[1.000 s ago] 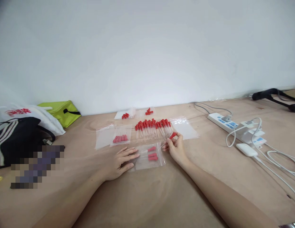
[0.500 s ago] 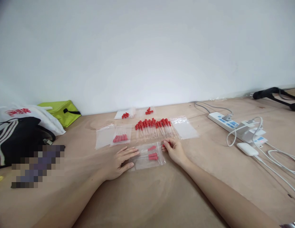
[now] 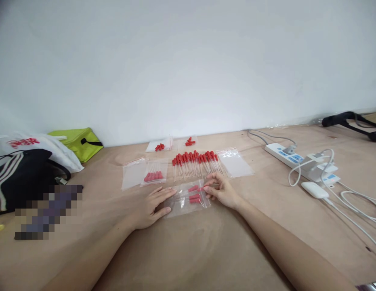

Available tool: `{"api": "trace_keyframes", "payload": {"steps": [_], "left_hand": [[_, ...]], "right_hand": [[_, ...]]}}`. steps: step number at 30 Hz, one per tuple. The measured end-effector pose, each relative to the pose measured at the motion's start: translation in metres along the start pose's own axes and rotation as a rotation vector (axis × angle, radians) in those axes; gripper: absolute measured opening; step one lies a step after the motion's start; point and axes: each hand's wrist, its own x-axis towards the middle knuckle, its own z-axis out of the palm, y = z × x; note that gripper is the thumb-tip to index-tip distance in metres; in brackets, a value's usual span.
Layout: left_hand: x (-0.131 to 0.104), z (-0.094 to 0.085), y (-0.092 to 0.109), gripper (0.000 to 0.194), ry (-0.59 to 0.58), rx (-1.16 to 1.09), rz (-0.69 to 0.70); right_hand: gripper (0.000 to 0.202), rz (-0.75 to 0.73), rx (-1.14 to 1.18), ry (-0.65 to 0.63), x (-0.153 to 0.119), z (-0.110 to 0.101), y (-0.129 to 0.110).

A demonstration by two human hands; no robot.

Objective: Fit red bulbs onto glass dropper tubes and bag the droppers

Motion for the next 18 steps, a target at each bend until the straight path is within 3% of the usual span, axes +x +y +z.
{"api": "trace_keyframes", "payload": {"steps": [7,13,18], "left_hand": [[0.001,-0.001,0.002,0.048,-0.011,0.014,-0.018],[0.001,-0.001,0.002,0.049,0.001,0.019,-0.009],[0.001,-0.001,0.002,0.046,-0.008,0.016,-0.001]], "right_hand": [[0.038,-0.057,-0.054,-0.174,0.003,0.005,0.003],[0.04,-0.061,-0.112,0.042,0.012,0.011,0.009],[0.043,-0.012,-0.127,0.011,0.013,0.012,0.006]]}}
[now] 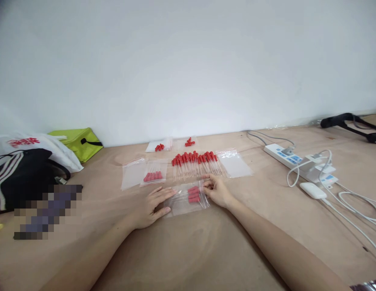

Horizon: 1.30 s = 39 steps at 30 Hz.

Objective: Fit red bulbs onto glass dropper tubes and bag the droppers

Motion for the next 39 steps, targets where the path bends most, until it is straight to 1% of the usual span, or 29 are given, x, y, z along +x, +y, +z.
{"api": "trace_keyframes", "payload": {"steps": [3,5,8,10,12,13,14,17,19,21,22,24,26,29,34,36,39], "left_hand": [[0.001,-0.001,0.001,0.041,-0.019,0.016,0.003],[0.001,-0.001,0.0,0.038,-0.028,0.024,0.003],[0.001,0.0,-0.001,0.036,-0.029,0.033,0.017],[0.001,0.0,-0.001,0.035,-0.025,0.036,0.021],[0.001,0.0,-0.002,0.035,-0.02,0.034,0.018],[0.001,0.0,-0.002,0.035,-0.016,0.031,0.016],[0.001,0.001,-0.002,0.035,-0.012,0.028,0.014],[0.0,0.002,-0.003,0.036,0.002,0.027,0.008],[0.0,0.002,-0.003,0.037,0.006,0.031,0.001],[0.0,0.002,-0.003,0.037,0.002,0.037,-0.005],[0.0,0.001,-0.003,0.037,-0.001,0.04,-0.006],[0.0,0.0,-0.002,0.036,-0.012,0.051,0.002],[-0.001,-0.001,-0.002,0.035,-0.027,0.066,0.023],[-0.002,-0.002,-0.002,0.034,-0.051,0.089,0.059],[-0.002,0.0,-0.002,0.034,-0.056,0.117,0.079],[-0.002,0.0,-0.002,0.035,-0.054,0.124,0.078],[-0.002,0.0,-0.002,0.035,-0.056,0.124,0.07]], "right_hand": [[0.046,0.038,-0.004,-0.053,0.0,-0.001,-0.001],[0.045,0.037,-0.025,-0.02,0.001,0.0,0.001],[0.04,-0.029,-0.071,0.037,0.001,0.003,0.005],[0.036,-0.062,-0.118,0.003,0.0,0.002,0.007],[0.034,-0.044,-0.172,-0.031,0.001,-0.002,0.008],[0.032,-0.032,-0.205,-0.014,0.003,-0.005,0.007],[0.031,-0.03,-0.254,0.035,0.006,-0.009,0.007],[0.021,-0.098,-0.504,0.249,0.021,-0.021,0.003],[0.016,-0.142,-0.685,0.331,0.035,-0.025,-0.001],[0.017,-0.138,-0.835,0.356,0.049,-0.024,-0.006],[0.018,-0.112,-0.904,0.366,0.055,-0.021,-0.008],[0.021,-0.026,-1.024,0.379,0.066,-0.014,-0.013],[0.022,0.069,-1.091,0.378,0.074,-0.007,-0.017],[0.023,0.153,-1.114,0.376,0.08,0.0,-0.02],[0.026,0.163,-1.114,0.405,0.08,0.0,-0.023],[0.028,0.125,-1.098,0.418,0.078,-0.003,-0.025],[0.036,-0.035,-0.975,0.438,0.067,-0.011,-0.025]]}}
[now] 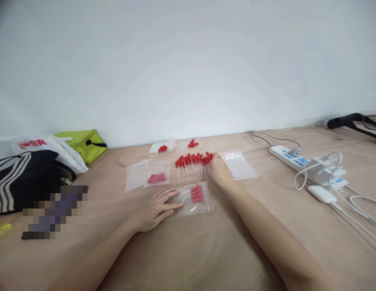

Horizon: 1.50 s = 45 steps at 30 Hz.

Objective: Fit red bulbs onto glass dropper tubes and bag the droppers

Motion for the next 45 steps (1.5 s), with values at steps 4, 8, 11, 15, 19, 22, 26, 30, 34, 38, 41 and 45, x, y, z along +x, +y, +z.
{"api": "trace_keyframes", "payload": {"steps": [4,8,11,15,19,22,26,30,34,38,41,45], "left_hand": [[0.0,-0.001,0.0,0.035,0.007,-0.008,-0.002],[0.0,-0.002,0.001,0.035,0.011,-0.022,-0.008],[0.0,-0.001,0.001,0.036,0.009,-0.035,-0.021],[0.001,0.0,0.0,0.042,0.016,-0.053,-0.042],[0.001,-0.001,0.002,0.043,0.023,-0.066,-0.055],[0.002,-0.002,0.003,0.044,0.031,-0.073,-0.065],[0.001,-0.001,0.003,0.044,0.054,-0.081,-0.076],[0.0,-0.001,0.003,0.048,0.054,-0.095,-0.104],[0.001,-0.002,0.004,0.052,0.057,-0.097,-0.125],[0.001,-0.002,0.005,0.051,0.08,-0.098,-0.121],[0.001,-0.002,0.005,0.051,0.088,-0.098,-0.113],[0.001,-0.002,0.005,0.052,0.078,-0.091,-0.12]], "right_hand": [[0.058,-0.04,0.426,0.029,-0.029,-0.012,0.016],[0.071,0.121,0.804,-0.035,-0.066,-0.018,0.027],[0.072,0.213,0.947,-0.036,-0.081,-0.02,0.027],[0.067,0.241,1.073,-0.035,-0.086,-0.019,0.02],[0.057,0.272,1.161,-0.082,-0.09,-0.018,0.015],[0.046,0.32,1.241,-0.155,-0.094,-0.017,0.015],[0.037,0.357,1.331,-0.201,-0.096,-0.015,0.019],[0.03,0.393,1.348,-0.201,-0.094,-0.015,0.022],[0.023,0.417,1.335,-0.302,-0.091,-0.018,0.025],[0.02,0.435,1.318,-0.37,-0.091,-0.021,0.024],[0.022,0.41,1.302,-0.411,-0.093,-0.023,0.022],[0.025,0.276,1.152,-0.488,-0.095,-0.026,0.02]]}}
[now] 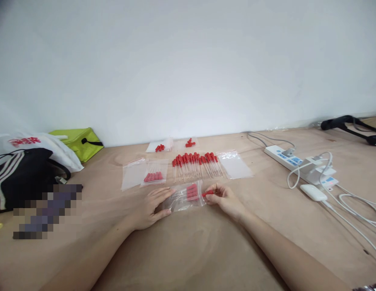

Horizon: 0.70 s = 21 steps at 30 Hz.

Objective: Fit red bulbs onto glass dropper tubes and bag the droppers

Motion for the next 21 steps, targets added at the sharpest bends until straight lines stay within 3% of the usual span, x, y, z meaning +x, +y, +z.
{"api": "trace_keyframes", "payload": {"steps": [4,9,14,17,21], "left_hand": [[0.0,0.0,0.0,0.051,-0.002,0.001,-0.001],[0.0,0.002,-0.002,0.051,0.015,-0.001,0.013],[0.0,0.003,-0.003,0.051,0.012,0.016,0.014],[0.0,0.002,-0.002,0.051,0.006,0.026,0.013],[0.0,0.002,-0.002,0.05,0.009,0.024,0.017]], "right_hand": [[0.028,-0.036,-0.199,-0.075,0.0,-0.001,0.001],[0.037,-0.08,-0.201,-0.017,-0.001,0.002,-0.001],[0.033,-0.091,-0.381,-0.082,-0.004,0.007,-0.003],[0.029,-0.101,-0.468,-0.039,-0.002,0.01,0.001],[0.025,-0.05,-0.406,0.009,0.002,0.012,0.004]]}}
